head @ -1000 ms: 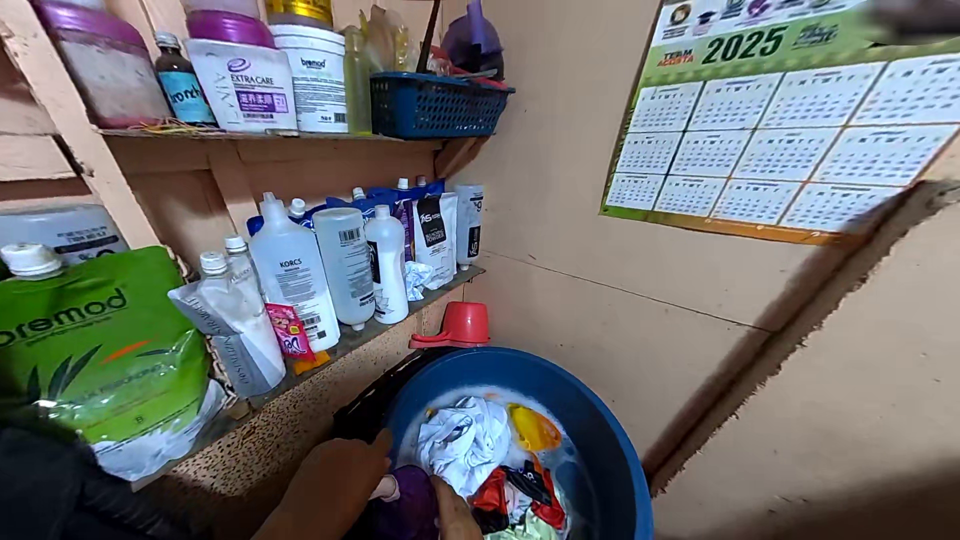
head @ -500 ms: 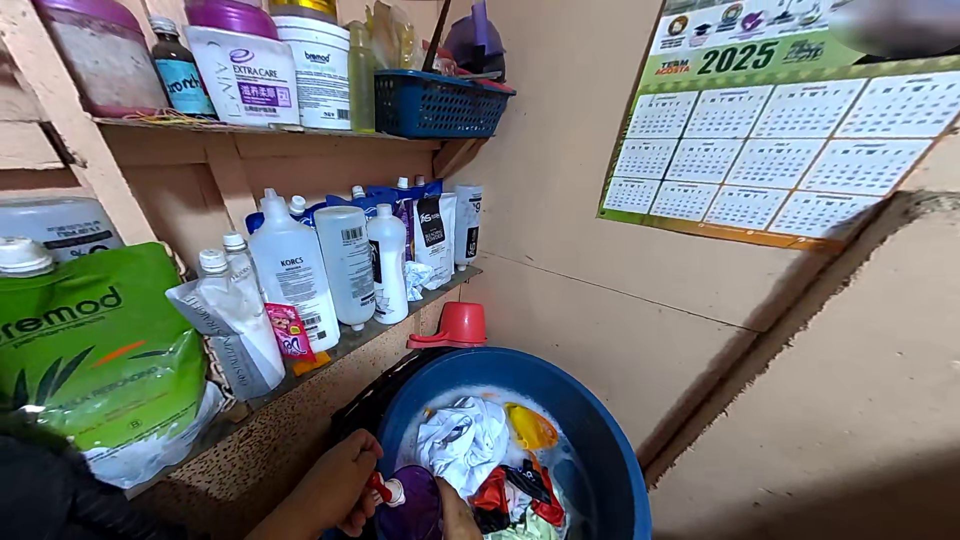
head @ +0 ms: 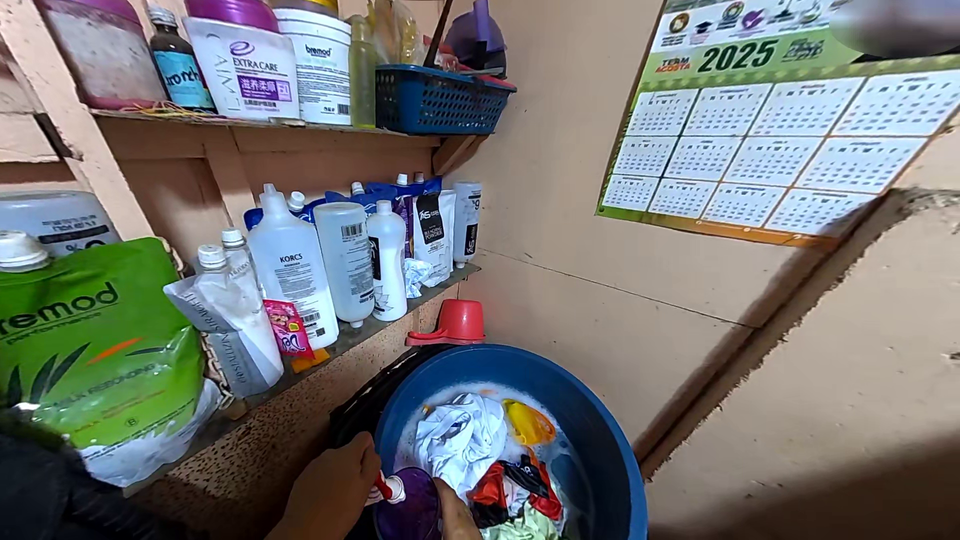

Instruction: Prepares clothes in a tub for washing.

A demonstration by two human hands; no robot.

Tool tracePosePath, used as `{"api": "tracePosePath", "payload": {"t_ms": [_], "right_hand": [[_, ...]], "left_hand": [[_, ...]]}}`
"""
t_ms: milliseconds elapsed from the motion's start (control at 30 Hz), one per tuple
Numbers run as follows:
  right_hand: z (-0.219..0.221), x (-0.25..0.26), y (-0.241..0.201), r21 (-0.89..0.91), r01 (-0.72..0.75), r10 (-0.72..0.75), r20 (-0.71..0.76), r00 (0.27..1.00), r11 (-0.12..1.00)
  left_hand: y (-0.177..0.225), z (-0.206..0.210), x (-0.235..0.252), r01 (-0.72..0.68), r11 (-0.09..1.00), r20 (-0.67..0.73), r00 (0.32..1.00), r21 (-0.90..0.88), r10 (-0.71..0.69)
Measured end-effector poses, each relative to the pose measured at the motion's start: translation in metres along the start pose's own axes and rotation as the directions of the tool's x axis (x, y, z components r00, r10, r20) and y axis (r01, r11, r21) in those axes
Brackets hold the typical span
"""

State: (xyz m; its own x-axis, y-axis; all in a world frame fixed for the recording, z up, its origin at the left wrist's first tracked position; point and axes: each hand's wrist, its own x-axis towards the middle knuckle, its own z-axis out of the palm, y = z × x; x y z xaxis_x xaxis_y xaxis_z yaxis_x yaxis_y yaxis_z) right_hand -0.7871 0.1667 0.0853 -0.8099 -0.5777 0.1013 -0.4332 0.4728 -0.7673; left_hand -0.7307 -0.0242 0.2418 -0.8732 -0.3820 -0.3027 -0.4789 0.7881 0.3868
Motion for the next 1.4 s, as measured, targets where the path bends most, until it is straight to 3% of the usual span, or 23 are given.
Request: {"api": "tracePosePath", "payload": {"t_ms": [1200,1400], "right_hand": [[-0.0010,0.0000,0.0009,-0.035,0.019,-0.020,-0.036,0.999,0.999],[0.0019,0.0002,0.0009,-0.039,0.006,-0.006,-0.002,1.000,0.999]], "left_hand": [[-0.0030,-0.0003,0.0004,-0.036,0.999,0.007,0.999,-0.016,0.036],[-0.0040,-0.0045,-0.0002,-0.037,0.996,-0.033,0.999,0.086,0.040]]}}
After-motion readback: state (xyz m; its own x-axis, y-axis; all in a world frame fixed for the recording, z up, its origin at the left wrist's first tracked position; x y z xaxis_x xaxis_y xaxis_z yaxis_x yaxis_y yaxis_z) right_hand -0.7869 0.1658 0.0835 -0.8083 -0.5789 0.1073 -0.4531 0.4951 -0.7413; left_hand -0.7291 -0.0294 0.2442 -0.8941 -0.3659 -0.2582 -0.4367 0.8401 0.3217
